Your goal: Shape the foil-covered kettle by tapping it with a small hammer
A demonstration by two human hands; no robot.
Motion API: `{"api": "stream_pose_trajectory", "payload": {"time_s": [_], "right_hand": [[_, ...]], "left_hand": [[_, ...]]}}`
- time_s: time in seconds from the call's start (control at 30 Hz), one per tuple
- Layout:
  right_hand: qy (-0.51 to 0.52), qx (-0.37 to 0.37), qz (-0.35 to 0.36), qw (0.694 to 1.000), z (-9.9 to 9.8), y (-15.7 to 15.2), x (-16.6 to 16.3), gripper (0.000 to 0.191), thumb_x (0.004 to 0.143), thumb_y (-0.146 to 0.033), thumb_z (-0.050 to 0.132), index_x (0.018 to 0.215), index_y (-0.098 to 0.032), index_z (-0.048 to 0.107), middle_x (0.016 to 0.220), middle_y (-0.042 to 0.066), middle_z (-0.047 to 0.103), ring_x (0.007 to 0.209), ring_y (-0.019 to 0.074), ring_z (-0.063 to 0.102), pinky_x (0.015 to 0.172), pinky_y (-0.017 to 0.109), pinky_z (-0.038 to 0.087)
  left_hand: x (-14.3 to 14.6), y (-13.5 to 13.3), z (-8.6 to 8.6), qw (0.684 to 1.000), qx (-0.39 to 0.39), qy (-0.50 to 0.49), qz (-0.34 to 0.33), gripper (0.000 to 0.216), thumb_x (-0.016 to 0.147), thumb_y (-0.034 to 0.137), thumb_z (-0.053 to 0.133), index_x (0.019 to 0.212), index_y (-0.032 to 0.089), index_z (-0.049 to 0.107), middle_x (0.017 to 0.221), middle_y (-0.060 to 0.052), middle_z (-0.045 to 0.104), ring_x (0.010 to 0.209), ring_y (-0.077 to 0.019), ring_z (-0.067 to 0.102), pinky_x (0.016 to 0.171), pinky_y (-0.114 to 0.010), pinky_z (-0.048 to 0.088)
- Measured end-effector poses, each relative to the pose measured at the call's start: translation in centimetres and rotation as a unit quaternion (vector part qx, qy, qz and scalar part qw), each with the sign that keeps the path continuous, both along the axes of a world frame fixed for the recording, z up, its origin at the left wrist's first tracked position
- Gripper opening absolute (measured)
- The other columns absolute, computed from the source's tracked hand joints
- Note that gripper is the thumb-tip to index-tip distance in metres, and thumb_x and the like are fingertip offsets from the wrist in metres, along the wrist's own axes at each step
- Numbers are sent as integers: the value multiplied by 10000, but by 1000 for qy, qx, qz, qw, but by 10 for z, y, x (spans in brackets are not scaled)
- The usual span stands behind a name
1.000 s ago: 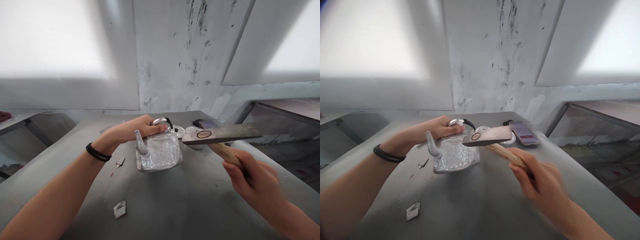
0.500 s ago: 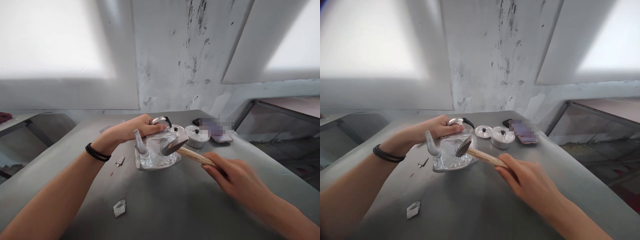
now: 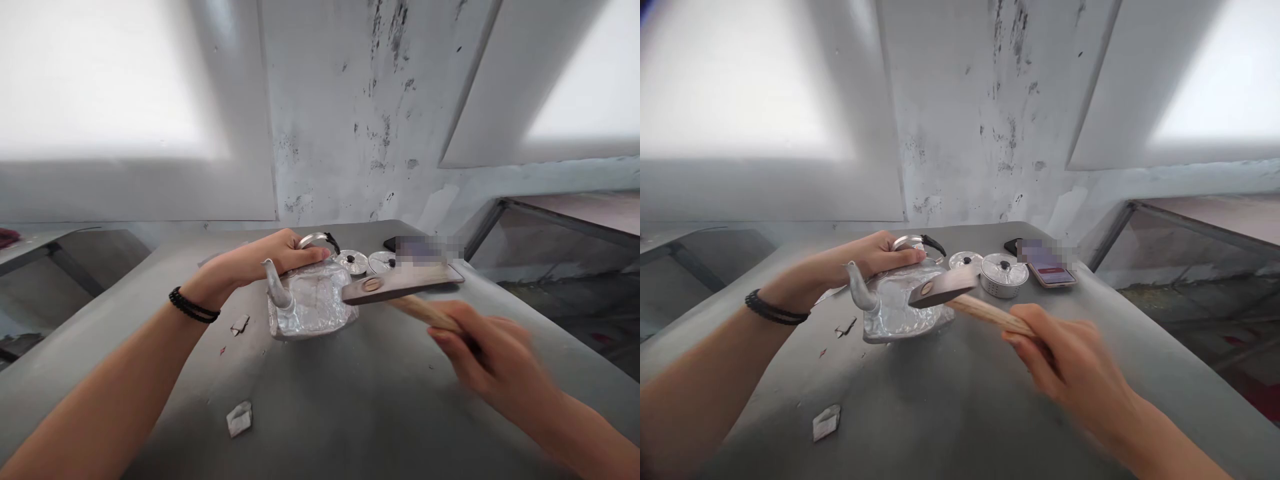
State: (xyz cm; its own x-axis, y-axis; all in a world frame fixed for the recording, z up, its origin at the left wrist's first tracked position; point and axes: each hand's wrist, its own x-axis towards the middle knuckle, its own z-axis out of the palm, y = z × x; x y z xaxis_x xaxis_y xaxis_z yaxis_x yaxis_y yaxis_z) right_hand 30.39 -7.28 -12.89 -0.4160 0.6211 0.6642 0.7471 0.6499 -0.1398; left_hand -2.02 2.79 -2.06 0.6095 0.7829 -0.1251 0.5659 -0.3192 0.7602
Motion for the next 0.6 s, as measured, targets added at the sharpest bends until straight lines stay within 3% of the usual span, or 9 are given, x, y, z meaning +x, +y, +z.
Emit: {"api": "stream_pose_trajectory", "payload": {"time_s": [0.1,0.2,0.4,0.6], "right_hand": [[-32,15,7,999,1,1,0,247,1101,-382,481,898,-256,546,522,-94,506,379,107,456,446,258,292],[-90,14,28,995,0,2,-1,215,1105,-381,488,976,-241,587,569,-78,579,406,117,509,459,276,284],[-13,7,16,1000,3,-1,1,177,1113,-345,457,1007,-257,569,521,-100,504,384,110,451,454,248,318],[-86,10,28,996,0,3,0,180,1110,-365,475,1008,-246,564,562,-86,554,401,121,510,448,272,306]], "left_hand": [[0,-1,0,1000,-4,12,1,545,977,593,607,650,208,401,601,46,307,498,-100,245,484,-305,224],[0,1,-1,1000,4,10,15,550,957,567,641,638,211,368,597,48,280,502,-102,238,485,-310,207],[-3,4,-5,1000,-4,-6,8,541,961,584,638,655,213,392,604,44,301,514,-109,248,495,-309,219],[-6,5,-4,1000,-11,-5,11,514,960,534,651,648,211,403,608,41,314,517,-109,266,494,-305,234]]}}
